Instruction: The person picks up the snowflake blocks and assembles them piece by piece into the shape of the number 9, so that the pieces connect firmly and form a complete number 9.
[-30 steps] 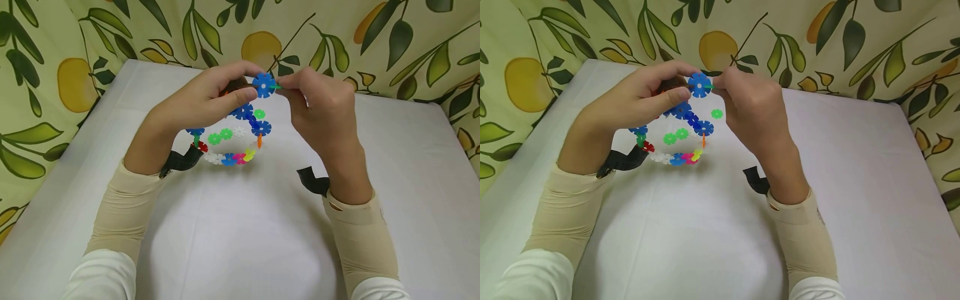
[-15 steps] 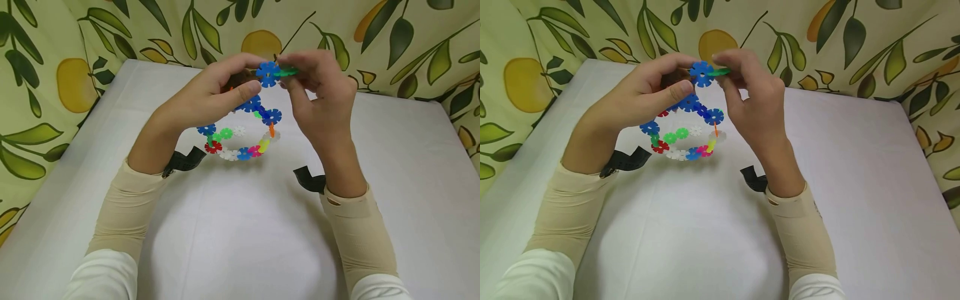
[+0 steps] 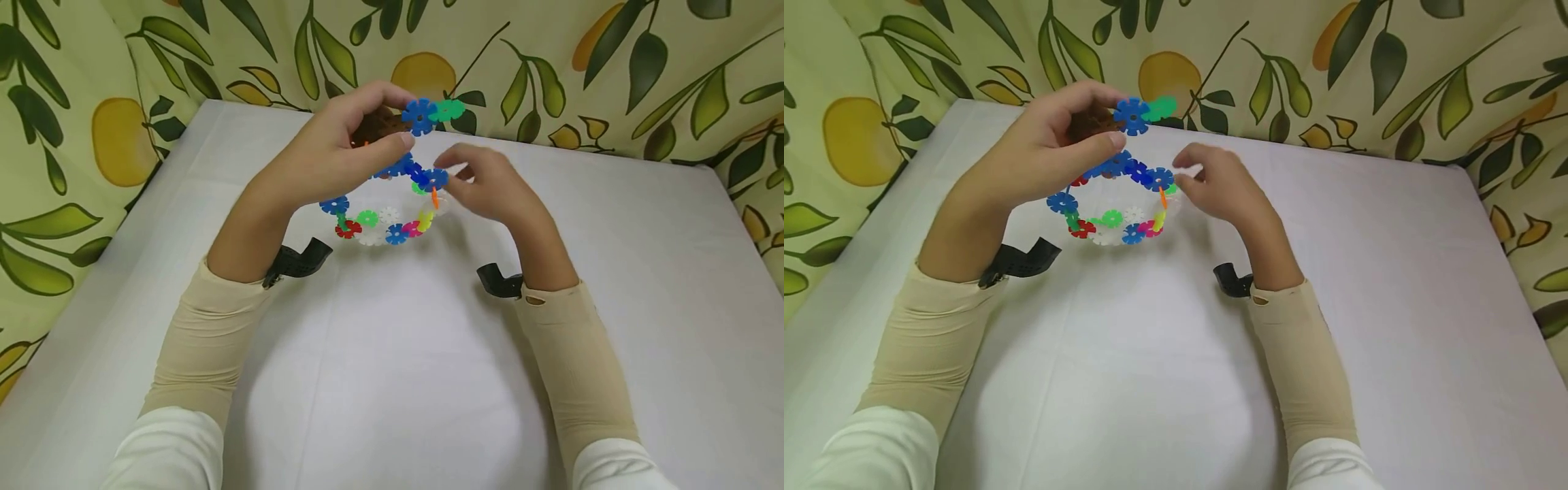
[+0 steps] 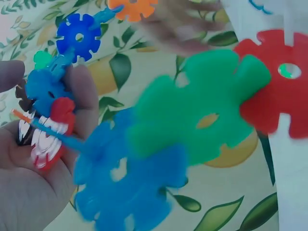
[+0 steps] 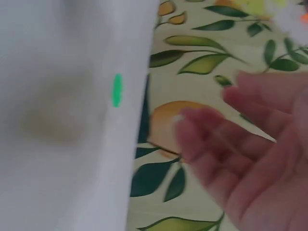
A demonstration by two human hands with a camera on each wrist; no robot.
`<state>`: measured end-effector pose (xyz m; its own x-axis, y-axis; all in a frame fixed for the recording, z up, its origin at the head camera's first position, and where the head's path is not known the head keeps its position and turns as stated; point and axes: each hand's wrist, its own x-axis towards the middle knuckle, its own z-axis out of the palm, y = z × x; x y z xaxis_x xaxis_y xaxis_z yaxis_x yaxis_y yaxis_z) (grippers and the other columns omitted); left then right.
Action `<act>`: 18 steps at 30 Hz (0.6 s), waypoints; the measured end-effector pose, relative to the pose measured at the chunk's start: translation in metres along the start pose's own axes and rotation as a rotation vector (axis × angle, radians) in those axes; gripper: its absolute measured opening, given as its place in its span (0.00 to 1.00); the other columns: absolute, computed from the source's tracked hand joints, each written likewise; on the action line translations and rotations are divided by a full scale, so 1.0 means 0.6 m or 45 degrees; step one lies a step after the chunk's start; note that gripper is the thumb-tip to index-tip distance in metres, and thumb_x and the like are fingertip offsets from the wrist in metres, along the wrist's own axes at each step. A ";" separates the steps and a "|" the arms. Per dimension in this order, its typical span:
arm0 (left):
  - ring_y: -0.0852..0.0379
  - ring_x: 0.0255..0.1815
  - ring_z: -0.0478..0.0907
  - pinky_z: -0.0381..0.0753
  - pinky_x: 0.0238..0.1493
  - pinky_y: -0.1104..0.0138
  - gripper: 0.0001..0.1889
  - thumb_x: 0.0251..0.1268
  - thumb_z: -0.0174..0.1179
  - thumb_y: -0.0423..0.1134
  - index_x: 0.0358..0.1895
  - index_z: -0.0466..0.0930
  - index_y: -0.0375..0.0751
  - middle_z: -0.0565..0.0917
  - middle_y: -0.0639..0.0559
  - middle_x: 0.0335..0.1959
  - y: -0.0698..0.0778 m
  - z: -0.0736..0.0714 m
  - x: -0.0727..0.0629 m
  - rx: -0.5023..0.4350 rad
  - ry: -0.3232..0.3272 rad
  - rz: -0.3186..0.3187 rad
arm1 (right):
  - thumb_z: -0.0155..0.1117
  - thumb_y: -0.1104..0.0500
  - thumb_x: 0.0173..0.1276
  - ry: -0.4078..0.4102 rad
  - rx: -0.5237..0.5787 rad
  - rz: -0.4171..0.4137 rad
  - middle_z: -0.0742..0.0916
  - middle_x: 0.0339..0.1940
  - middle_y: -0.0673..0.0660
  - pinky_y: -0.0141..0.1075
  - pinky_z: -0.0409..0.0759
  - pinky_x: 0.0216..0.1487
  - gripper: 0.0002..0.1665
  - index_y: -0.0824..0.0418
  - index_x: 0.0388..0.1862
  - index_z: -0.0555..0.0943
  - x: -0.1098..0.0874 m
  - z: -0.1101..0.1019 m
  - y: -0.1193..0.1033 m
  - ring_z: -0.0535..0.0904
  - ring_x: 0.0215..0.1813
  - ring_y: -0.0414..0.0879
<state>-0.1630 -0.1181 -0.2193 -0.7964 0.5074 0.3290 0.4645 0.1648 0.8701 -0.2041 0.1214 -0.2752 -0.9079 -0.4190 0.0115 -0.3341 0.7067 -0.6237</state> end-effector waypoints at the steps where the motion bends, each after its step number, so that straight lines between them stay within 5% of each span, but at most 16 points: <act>1: 0.49 0.44 0.78 0.80 0.45 0.61 0.15 0.72 0.57 0.34 0.59 0.76 0.36 0.80 0.44 0.45 -0.002 0.001 0.000 0.004 0.000 0.005 | 0.56 0.62 0.74 -0.119 -0.039 0.029 0.79 0.62 0.62 0.52 0.79 0.56 0.23 0.62 0.66 0.76 0.007 0.007 0.009 0.77 0.60 0.58; 3: 0.48 0.41 0.78 0.79 0.42 0.62 0.14 0.71 0.60 0.35 0.57 0.77 0.36 0.81 0.44 0.43 -0.007 0.004 0.001 0.008 -0.004 0.010 | 0.59 0.61 0.73 -0.295 -0.100 0.065 0.75 0.64 0.65 0.54 0.76 0.58 0.29 0.60 0.72 0.71 0.017 0.023 0.021 0.73 0.61 0.59; 6: 0.49 0.38 0.77 0.77 0.38 0.63 0.13 0.68 0.64 0.35 0.52 0.80 0.36 0.82 0.45 0.39 -0.014 0.008 0.005 0.016 -0.018 0.060 | 0.64 0.61 0.72 -0.400 -0.181 0.088 0.67 0.64 0.67 0.53 0.75 0.59 0.38 0.54 0.78 0.63 0.025 0.049 0.031 0.70 0.60 0.60; 9: 0.48 0.35 0.76 0.75 0.36 0.64 0.09 0.68 0.65 0.35 0.48 0.83 0.37 0.81 0.45 0.36 -0.017 0.012 0.009 0.009 -0.047 0.089 | 0.64 0.61 0.73 -0.415 -0.314 0.111 0.62 0.66 0.68 0.52 0.78 0.57 0.39 0.52 0.79 0.61 0.026 0.064 0.033 0.74 0.57 0.61; 14: 0.48 0.31 0.73 0.73 0.33 0.65 0.05 0.69 0.65 0.37 0.42 0.84 0.39 0.79 0.46 0.34 -0.017 0.012 0.009 0.036 -0.061 0.078 | 0.64 0.60 0.72 -0.400 -0.439 0.119 0.63 0.73 0.67 0.52 0.76 0.62 0.31 0.59 0.73 0.71 0.027 0.070 0.033 0.74 0.63 0.62; 18: 0.49 0.31 0.76 0.76 0.35 0.64 0.06 0.69 0.64 0.38 0.42 0.84 0.39 0.80 0.47 0.36 -0.018 0.010 0.007 0.060 -0.039 0.067 | 0.66 0.62 0.71 -0.316 -0.382 0.044 0.78 0.66 0.60 0.50 0.71 0.67 0.22 0.62 0.63 0.79 0.027 0.073 0.030 0.75 0.64 0.57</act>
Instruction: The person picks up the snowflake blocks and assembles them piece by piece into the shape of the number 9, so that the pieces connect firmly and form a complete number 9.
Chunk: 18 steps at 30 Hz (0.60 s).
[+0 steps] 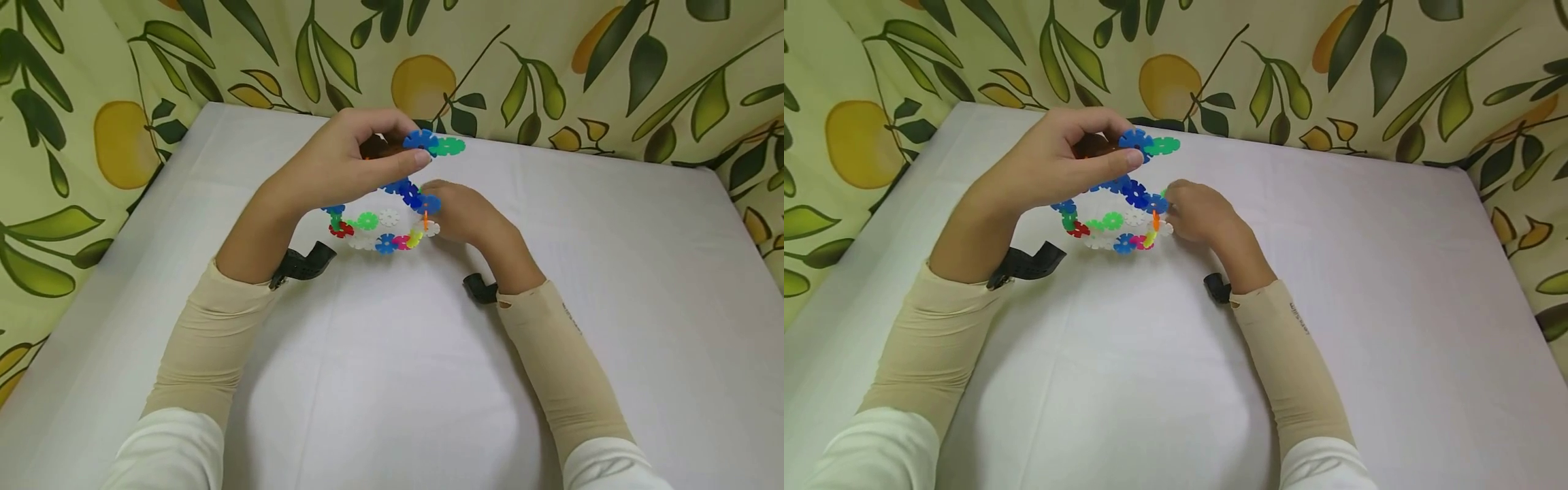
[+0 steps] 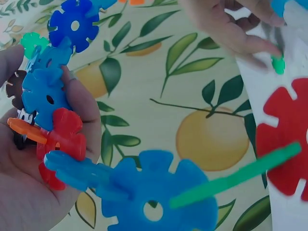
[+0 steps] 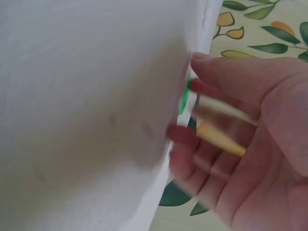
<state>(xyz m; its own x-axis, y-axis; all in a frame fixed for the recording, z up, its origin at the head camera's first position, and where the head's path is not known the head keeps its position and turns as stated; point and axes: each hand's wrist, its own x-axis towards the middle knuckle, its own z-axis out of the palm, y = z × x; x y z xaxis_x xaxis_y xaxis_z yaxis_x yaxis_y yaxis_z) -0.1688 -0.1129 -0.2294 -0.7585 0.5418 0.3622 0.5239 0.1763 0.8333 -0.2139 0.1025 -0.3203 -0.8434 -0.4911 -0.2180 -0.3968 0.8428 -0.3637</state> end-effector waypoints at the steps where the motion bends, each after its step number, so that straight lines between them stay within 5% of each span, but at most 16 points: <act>1: 0.49 0.31 0.76 0.76 0.35 0.64 0.06 0.69 0.64 0.37 0.43 0.84 0.39 0.80 0.47 0.36 0.000 -0.001 -0.001 0.004 0.003 0.001 | 0.66 0.62 0.71 0.029 0.014 -0.024 0.81 0.61 0.60 0.49 0.71 0.66 0.20 0.63 0.60 0.80 -0.001 0.000 -0.002 0.76 0.63 0.56; 5: 0.49 0.32 0.74 0.74 0.34 0.65 0.09 0.69 0.64 0.38 0.48 0.82 0.38 0.80 0.46 0.35 0.001 -0.002 -0.002 0.029 -0.001 0.007 | 0.68 0.65 0.69 0.083 0.087 -0.086 0.85 0.49 0.60 0.48 0.75 0.62 0.15 0.64 0.53 0.81 -0.003 0.001 -0.005 0.79 0.55 0.55; 11: 0.49 0.33 0.73 0.72 0.34 0.66 0.09 0.69 0.64 0.35 0.49 0.83 0.38 0.79 0.46 0.34 0.002 -0.001 -0.001 0.013 -0.051 0.047 | 0.66 0.58 0.72 -0.037 0.059 -0.023 0.79 0.55 0.60 0.50 0.75 0.61 0.26 0.59 0.67 0.76 0.000 -0.001 0.000 0.72 0.60 0.54; 18: 0.50 0.33 0.73 0.73 0.35 0.66 0.08 0.69 0.65 0.33 0.48 0.84 0.37 0.80 0.47 0.34 0.004 -0.001 -0.002 -0.003 -0.093 0.075 | 0.75 0.62 0.63 -0.021 -0.118 -0.002 0.80 0.61 0.63 0.51 0.74 0.63 0.29 0.64 0.63 0.79 0.002 -0.003 -0.005 0.74 0.63 0.58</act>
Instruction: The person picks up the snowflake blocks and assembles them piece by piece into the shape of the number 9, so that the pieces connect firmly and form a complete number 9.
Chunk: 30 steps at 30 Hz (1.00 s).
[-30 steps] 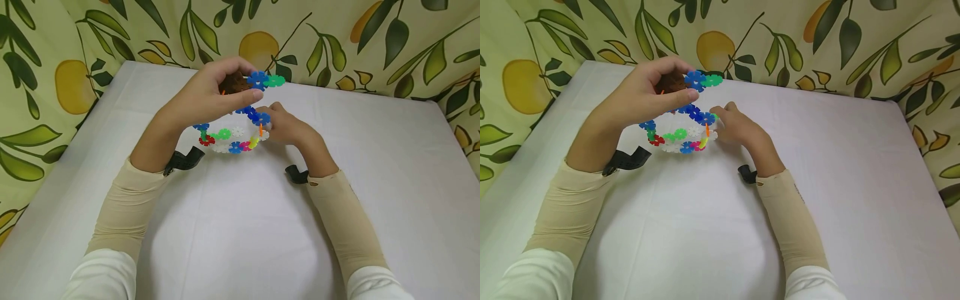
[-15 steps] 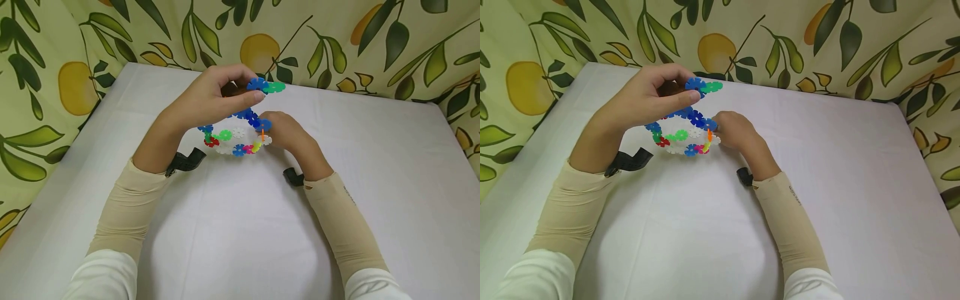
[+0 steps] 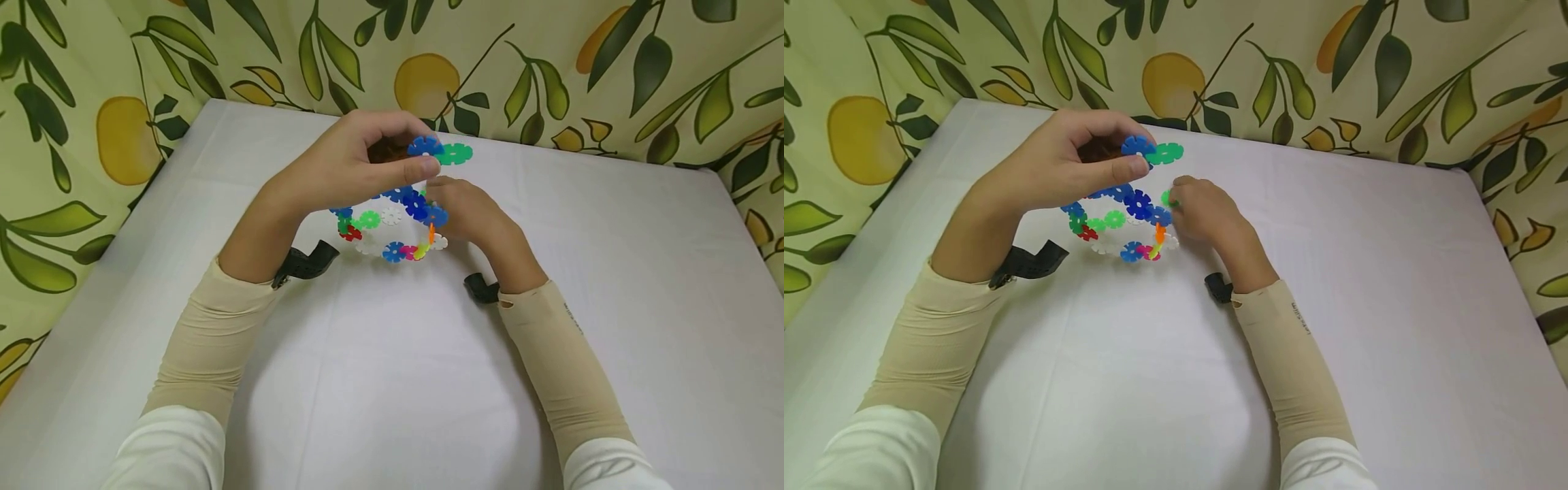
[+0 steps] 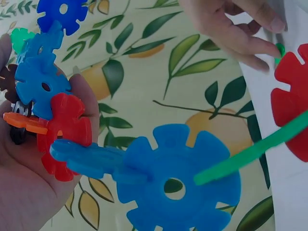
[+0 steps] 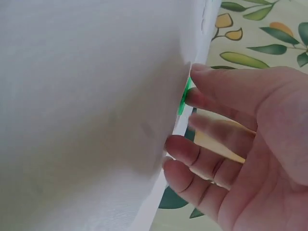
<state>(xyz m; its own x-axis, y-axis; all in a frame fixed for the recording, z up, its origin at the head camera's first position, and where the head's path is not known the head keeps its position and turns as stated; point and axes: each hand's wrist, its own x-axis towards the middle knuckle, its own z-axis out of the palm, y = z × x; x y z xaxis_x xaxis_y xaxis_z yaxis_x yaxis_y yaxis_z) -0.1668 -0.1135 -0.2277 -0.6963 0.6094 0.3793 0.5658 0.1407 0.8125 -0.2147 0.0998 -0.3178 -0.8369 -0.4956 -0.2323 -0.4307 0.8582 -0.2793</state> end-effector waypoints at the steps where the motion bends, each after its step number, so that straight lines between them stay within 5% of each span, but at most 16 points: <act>1: 0.50 0.33 0.73 0.73 0.35 0.66 0.08 0.69 0.64 0.33 0.47 0.84 0.37 0.80 0.47 0.34 0.001 -0.001 0.000 0.004 0.000 0.002 | 0.75 0.63 0.62 0.010 -0.011 -0.018 0.82 0.60 0.63 0.50 0.74 0.64 0.28 0.64 0.62 0.80 0.000 0.000 -0.001 0.75 0.63 0.58; 9: 0.50 0.33 0.74 0.75 0.36 0.65 0.05 0.69 0.64 0.33 0.44 0.84 0.36 0.80 0.47 0.33 0.002 -0.002 -0.002 -0.011 0.000 0.003 | 0.69 0.65 0.68 0.041 0.140 -0.122 0.82 0.61 0.62 0.50 0.69 0.68 0.26 0.64 0.64 0.78 -0.004 0.001 -0.012 0.73 0.66 0.57; 18: 0.51 0.30 0.73 0.74 0.34 0.66 0.05 0.67 0.67 0.34 0.42 0.84 0.38 0.81 0.47 0.30 0.002 -0.003 -0.004 0.006 -0.027 0.008 | 0.68 0.64 0.68 -0.204 0.232 0.009 0.82 0.44 0.62 0.47 0.78 0.55 0.17 0.65 0.54 0.76 -0.006 0.000 -0.002 0.76 0.51 0.56; 21: 0.52 0.29 0.73 0.73 0.33 0.66 0.06 0.66 0.67 0.34 0.43 0.84 0.38 0.80 0.47 0.30 0.002 -0.004 -0.006 0.024 -0.033 0.008 | 0.69 0.64 0.66 -0.207 0.256 -0.021 0.80 0.38 0.59 0.44 0.77 0.45 0.11 0.62 0.44 0.78 -0.011 -0.009 0.007 0.75 0.44 0.54; 24: 0.52 0.29 0.72 0.73 0.32 0.66 0.07 0.66 0.67 0.35 0.43 0.84 0.38 0.81 0.48 0.30 0.003 -0.005 -0.008 0.042 -0.027 0.011 | 0.67 0.67 0.67 -0.053 0.408 -0.136 0.81 0.34 0.59 0.40 0.78 0.38 0.06 0.62 0.41 0.80 -0.034 -0.036 0.008 0.76 0.39 0.52; 30: 0.52 0.28 0.72 0.71 0.31 0.66 0.07 0.66 0.68 0.37 0.43 0.85 0.39 0.81 0.49 0.31 0.007 -0.007 -0.005 0.074 -0.001 0.013 | 0.63 0.78 0.64 0.603 0.879 -0.597 0.86 0.35 0.64 0.34 0.83 0.35 0.13 0.74 0.48 0.80 -0.126 -0.114 0.000 0.82 0.31 0.52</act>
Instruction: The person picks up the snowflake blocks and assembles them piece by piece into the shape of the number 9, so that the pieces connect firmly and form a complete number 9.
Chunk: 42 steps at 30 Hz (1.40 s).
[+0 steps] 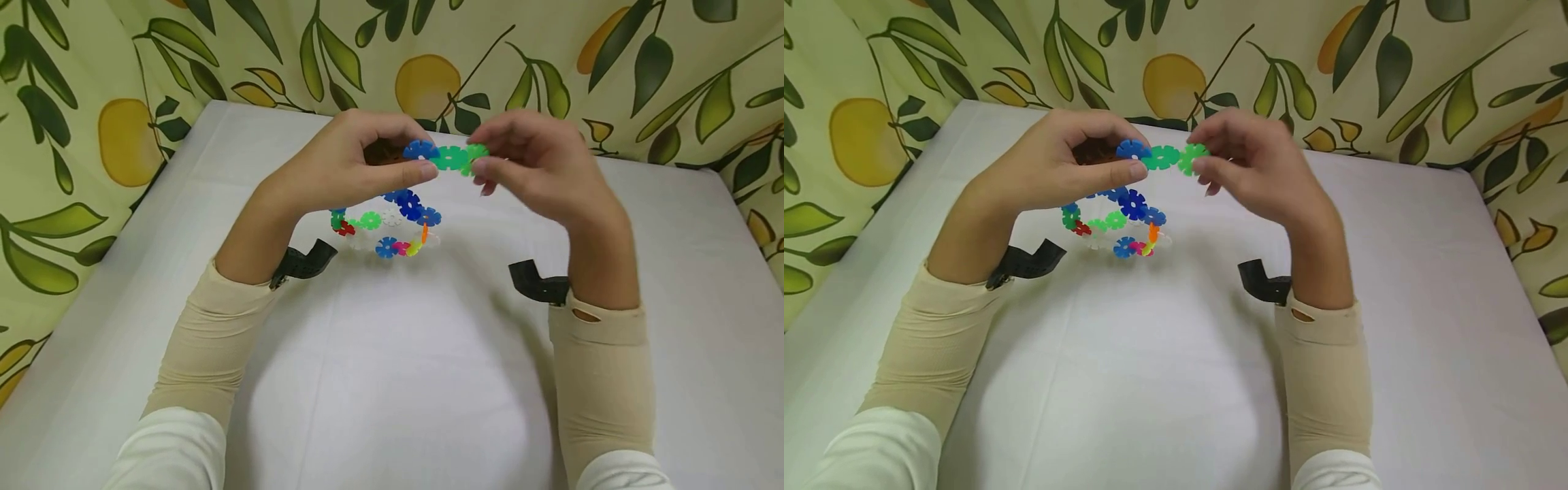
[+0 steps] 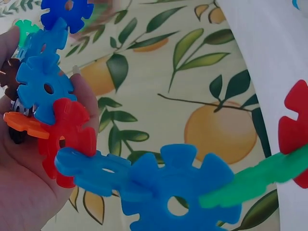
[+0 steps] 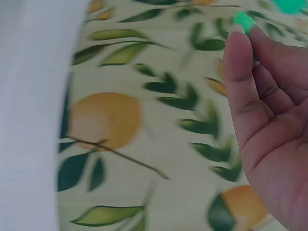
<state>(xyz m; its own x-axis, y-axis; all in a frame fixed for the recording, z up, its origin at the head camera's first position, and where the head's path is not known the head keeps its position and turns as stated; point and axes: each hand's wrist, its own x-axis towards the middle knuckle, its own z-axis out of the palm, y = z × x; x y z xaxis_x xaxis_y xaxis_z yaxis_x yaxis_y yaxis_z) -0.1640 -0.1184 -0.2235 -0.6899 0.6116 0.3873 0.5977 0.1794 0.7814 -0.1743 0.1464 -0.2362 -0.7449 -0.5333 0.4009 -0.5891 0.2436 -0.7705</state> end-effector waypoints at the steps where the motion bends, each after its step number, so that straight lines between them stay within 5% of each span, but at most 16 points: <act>1: 0.53 0.29 0.72 0.71 0.31 0.66 0.07 0.66 0.68 0.37 0.43 0.85 0.39 0.81 0.49 0.31 0.001 0.000 0.001 0.010 0.004 0.000 | 0.63 0.80 0.63 0.061 0.039 -0.087 0.86 0.34 0.64 0.34 0.83 0.35 0.13 0.77 0.47 0.80 -0.006 -0.008 -0.013 0.83 0.30 0.51; 4: 0.53 0.29 0.71 0.71 0.31 0.66 0.07 0.65 0.69 0.37 0.42 0.85 0.39 0.80 0.49 0.31 0.002 0.000 0.000 0.029 0.013 0.002 | 0.63 0.82 0.59 0.150 0.099 -0.247 0.86 0.32 0.66 0.34 0.83 0.36 0.11 0.81 0.42 0.80 -0.019 -0.019 -0.042 0.84 0.29 0.50; 9: 0.52 0.29 0.71 0.71 0.31 0.67 0.07 0.65 0.68 0.37 0.43 0.85 0.39 0.79 0.48 0.31 0.006 0.002 -0.002 0.017 0.019 -0.002 | 0.66 0.81 0.57 0.168 -0.170 -0.367 0.87 0.31 0.63 0.30 0.83 0.35 0.11 0.79 0.41 0.81 -0.019 -0.009 -0.064 0.84 0.29 0.42; 21: 0.57 0.33 0.69 0.69 0.33 0.65 0.06 0.69 0.66 0.39 0.33 0.84 0.42 0.76 0.51 0.29 0.010 0.010 0.000 0.157 -0.073 0.070 | 0.66 0.79 0.60 0.124 -0.428 -0.410 0.86 0.28 0.58 0.28 0.81 0.37 0.09 0.76 0.39 0.85 -0.022 -0.004 -0.088 0.80 0.29 0.38; 31: 0.59 0.30 0.70 0.71 0.34 0.66 0.06 0.71 0.64 0.38 0.40 0.86 0.38 0.76 0.52 0.30 0.015 0.013 -0.003 0.234 -0.090 0.099 | 0.64 0.79 0.63 0.191 -0.549 -0.433 0.87 0.30 0.64 0.26 0.80 0.34 0.05 0.78 0.38 0.83 -0.015 0.018 -0.096 0.80 0.29 0.38; 37: 0.58 0.31 0.71 0.72 0.31 0.65 0.06 0.70 0.65 0.37 0.41 0.86 0.38 0.77 0.51 0.30 0.016 -0.002 -0.009 0.212 -0.043 0.058 | 0.67 0.76 0.64 0.204 -0.382 -0.431 0.87 0.31 0.62 0.29 0.81 0.34 0.09 0.78 0.43 0.83 -0.006 0.023 -0.082 0.81 0.28 0.40; 42: 0.56 0.30 0.73 0.73 0.31 0.66 0.05 0.69 0.65 0.37 0.41 0.86 0.38 0.79 0.51 0.31 0.016 -0.012 -0.010 0.186 -0.031 0.020 | 0.60 0.67 0.73 0.215 -0.059 -0.278 0.85 0.30 0.60 0.32 0.81 0.31 0.12 0.73 0.51 0.82 0.004 0.021 -0.042 0.83 0.27 0.46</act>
<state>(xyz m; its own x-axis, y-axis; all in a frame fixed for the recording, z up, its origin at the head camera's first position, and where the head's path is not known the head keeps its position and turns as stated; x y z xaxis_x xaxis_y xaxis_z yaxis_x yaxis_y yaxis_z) -0.1572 -0.1260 -0.2146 -0.6712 0.6333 0.3853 0.6624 0.2790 0.6953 -0.1571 0.1288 -0.2218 -0.6381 -0.4354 0.6350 -0.7522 0.1768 -0.6347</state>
